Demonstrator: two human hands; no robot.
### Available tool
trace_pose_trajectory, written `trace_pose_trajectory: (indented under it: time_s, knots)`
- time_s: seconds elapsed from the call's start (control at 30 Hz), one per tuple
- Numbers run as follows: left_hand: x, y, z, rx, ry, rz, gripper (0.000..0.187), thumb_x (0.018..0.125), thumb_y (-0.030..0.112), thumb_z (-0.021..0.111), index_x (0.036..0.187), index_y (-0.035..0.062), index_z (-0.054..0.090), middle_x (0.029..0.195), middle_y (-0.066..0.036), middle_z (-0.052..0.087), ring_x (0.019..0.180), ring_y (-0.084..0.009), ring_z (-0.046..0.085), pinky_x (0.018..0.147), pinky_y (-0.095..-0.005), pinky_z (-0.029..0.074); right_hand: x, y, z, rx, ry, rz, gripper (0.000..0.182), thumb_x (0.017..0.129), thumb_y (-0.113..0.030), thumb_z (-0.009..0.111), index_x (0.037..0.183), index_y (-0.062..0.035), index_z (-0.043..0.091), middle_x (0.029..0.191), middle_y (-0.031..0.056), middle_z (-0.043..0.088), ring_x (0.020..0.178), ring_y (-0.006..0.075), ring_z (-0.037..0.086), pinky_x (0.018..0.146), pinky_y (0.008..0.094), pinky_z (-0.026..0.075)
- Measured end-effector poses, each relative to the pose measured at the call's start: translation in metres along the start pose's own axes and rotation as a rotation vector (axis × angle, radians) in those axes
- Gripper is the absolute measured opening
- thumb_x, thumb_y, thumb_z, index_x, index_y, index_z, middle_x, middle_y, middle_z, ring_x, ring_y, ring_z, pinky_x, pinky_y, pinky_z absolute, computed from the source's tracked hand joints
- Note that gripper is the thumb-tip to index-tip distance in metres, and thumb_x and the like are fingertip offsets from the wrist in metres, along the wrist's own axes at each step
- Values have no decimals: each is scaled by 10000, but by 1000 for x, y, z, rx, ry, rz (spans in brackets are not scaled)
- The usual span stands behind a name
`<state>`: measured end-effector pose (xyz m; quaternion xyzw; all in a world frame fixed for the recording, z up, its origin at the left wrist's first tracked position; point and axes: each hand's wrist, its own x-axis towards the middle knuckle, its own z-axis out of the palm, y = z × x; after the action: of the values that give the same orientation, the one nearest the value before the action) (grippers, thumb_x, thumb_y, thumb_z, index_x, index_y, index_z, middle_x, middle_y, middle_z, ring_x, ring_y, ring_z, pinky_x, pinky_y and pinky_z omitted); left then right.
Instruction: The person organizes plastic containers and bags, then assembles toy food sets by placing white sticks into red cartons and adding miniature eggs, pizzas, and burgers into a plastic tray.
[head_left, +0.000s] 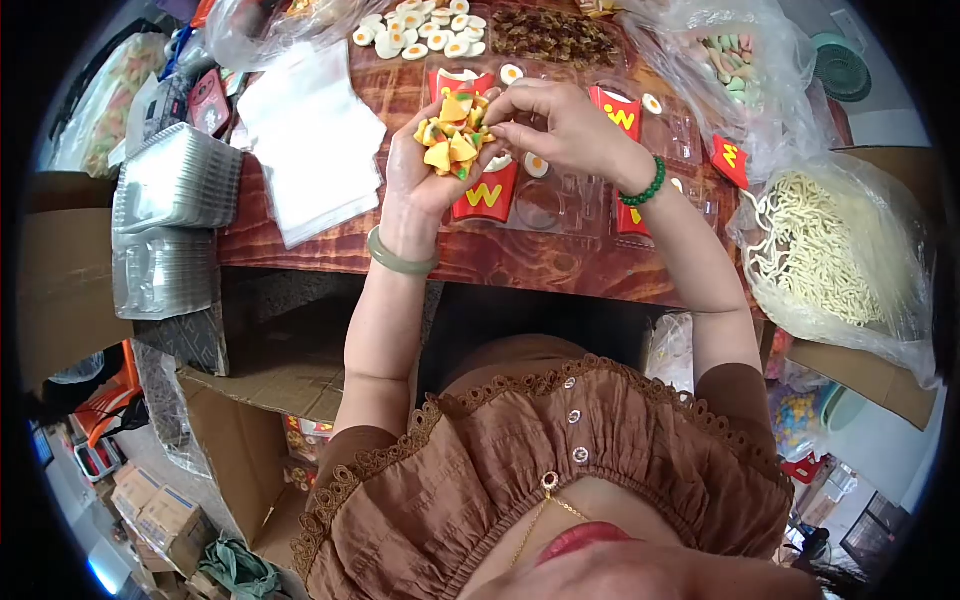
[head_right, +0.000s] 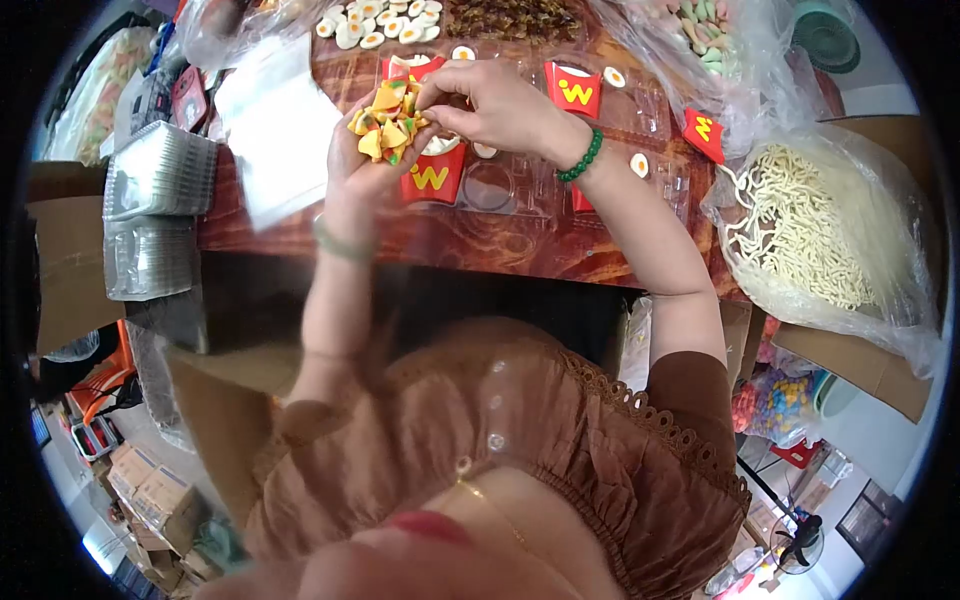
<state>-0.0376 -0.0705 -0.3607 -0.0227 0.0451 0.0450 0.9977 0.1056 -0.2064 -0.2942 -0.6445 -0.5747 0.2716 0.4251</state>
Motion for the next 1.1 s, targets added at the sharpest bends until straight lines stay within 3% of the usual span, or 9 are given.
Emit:
trace_pose_trajectory:
  time_s: [0.1, 0.17, 0.33, 0.43, 0.53, 0.6, 0.7, 0.9, 1.1]
  knots:
    - [2, 3, -3, -31, -82, -49, 458, 966, 271, 327, 1293, -45, 380, 1278, -205, 479, 1172, -317, 486, 1002, -464, 389, 3, 8, 0, -246, -56, -181, 108, 867, -82, 576, 944, -8, 590, 878, 39, 619, 790, 99, 590, 712, 266, 492]
    - [0, 2, 4, -54, -105, -13, 459, 964, 265, 333, 1297, -48, 370, 1284, -214, 470, 1181, -317, 479, 1015, -464, 382, 2, 21, 8, 178, 113, -108, 123, 897, -96, 550, 984, -14, 580, 872, 28, 620, 760, 72, 576, 665, 226, 484]
    - [2, 1, 10, -17, 12, 59, 465, 964, 262, 328, 1308, -50, 353, 1298, -221, 455, 1200, -316, 464, 1026, -461, 376, 3, 22, -2, 525, 185, 152, 167, 898, -178, 583, 985, -37, 598, 791, -17, 606, 636, -6, 512, 514, 137, 406]
    - [2, -1, 11, -34, -39, 51, 461, 964, 259, 330, 1309, -45, 356, 1297, -218, 458, 1197, -315, 467, 1020, -458, 383, 2, 19, 1, 346, 159, 217, 173, 890, -160, 595, 982, -14, 591, 805, -3, 623, 665, 23, 557, 550, 158, 457]
    - [4, 1, 4, -64, -102, 35, 451, 963, 257, 339, 1305, -34, 370, 1287, -203, 475, 1179, -312, 483, 1005, -450, 400, 3, 16, 7, 240, 221, 0, 169, 875, -125, 612, 987, -1, 587, 817, 18, 639, 709, 56, 602, 610, 189, 504]
    - [5, 1, 2, -83, -155, 12, 446, 963, 258, 342, 1303, -28, 379, 1281, -192, 485, 1170, -310, 491, 996, -445, 409, -2, 9, 8, 400, 97, 214, 200, 856, -63, 623, 1042, -2, 581, 948, 43, 635, 888, 69, 594, 756, 211, 506]
    - [6, 2, 1, -93, -76, 26, 437, 961, 261, 350, 1294, -18, 398, 1273, -175, 499, 1155, -301, 503, 978, -435, 423, -1, 19, 16, 433, 186, 179, 170, 847, -65, 633, 988, 17, 585, 860, 55, 644, 776, 83, 619, 671, 217, 529]
    - [7, 7, -9, -30, -108, 32, 424, 959, 260, 365, 1278, -14, 415, 1263, -175, 504, 1151, -298, 506, 974, -429, 429, 2, 19, 17, 462, 101, 263, 196, 842, -47, 636, 1021, -3, 569, 994, 45, 621, 874, 73, 602, 746, 203, 515]
    - [8, 11, 5, -88, -2, 106, 465, 959, 225, 340, 1338, -41, 302, 1346, -245, 376, 1243, -410, 388, 1018, -464, 394, 6, 35, -10, 434, 212, 77, 168, 863, -72, 614, 1015, -18, 568, 919, 8, 630, 820, 64, 596, 709, 215, 506]
